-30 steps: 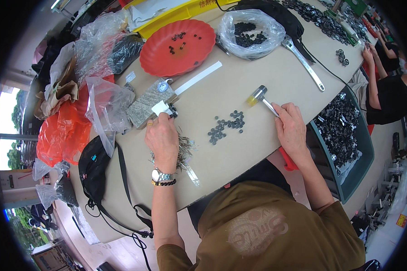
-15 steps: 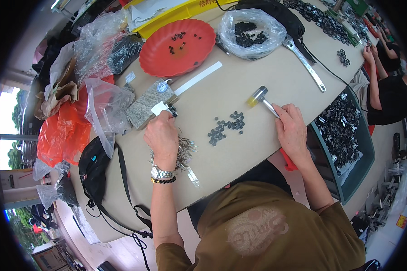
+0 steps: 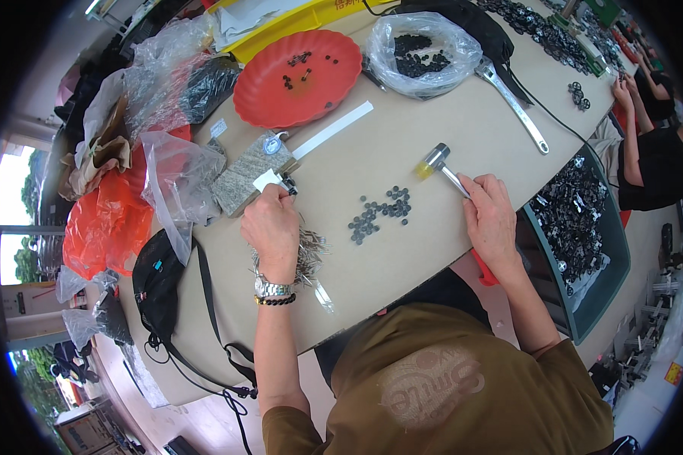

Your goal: The person assembles small mechanical components by inserting metal pins into plastic rings, using a hammer to secure the pins.

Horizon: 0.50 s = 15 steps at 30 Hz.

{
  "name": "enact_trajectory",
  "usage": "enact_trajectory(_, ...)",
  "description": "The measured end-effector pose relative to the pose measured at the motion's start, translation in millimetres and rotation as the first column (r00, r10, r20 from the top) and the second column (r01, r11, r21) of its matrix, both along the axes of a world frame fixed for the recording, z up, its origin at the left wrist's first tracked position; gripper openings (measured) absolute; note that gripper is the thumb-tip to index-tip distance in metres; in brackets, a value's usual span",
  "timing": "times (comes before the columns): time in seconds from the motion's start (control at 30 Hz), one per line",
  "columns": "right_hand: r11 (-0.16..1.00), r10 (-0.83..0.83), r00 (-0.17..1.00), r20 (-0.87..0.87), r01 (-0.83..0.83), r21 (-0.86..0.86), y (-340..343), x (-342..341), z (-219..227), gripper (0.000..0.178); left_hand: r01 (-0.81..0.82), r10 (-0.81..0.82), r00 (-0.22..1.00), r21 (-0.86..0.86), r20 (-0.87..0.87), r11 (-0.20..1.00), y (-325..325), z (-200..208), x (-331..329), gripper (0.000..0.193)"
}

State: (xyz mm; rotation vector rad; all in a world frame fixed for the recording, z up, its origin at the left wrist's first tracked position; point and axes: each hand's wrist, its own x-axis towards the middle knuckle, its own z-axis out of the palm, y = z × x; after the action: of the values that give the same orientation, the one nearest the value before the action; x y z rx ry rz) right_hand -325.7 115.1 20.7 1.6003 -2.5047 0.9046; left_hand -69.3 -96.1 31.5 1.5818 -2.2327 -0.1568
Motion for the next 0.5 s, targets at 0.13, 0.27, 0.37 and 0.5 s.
enact_trajectory(0.13, 1.000, 0.003, 1.000, 0.008, -0.003, 0.005, 0, 1, 2, 0.038, -0.022, 0.022, 1.000, -0.010, 0.015, 1.000, 0, 3, -2, 0.005)
enact_trajectory(0.27, 1.000, 0.007, 1.000, 0.008, -0.007, 0.007, 0, 0, 1, 0.039, -0.012, 0.012, 1.000, -0.009, -0.002, 1.000, -1, 1, 2, 0.006)
enact_trajectory(0.37, 1.000, 0.008, 1.000, 0.011, -0.008, 0.014, 0, 0, 1, 0.039, 0.001, -0.001, 0.997, 0.001, -0.079, 1.000, 3, 2, 14, 0.009)
enact_trajectory(0.5, 1.000, 0.005, 1.000, 0.016, -0.006, 0.016, 0, 1, 2, 0.040, -0.041, 0.047, 0.988, 0.041, -0.150, 0.998, 8, 7, 28, 0.012)
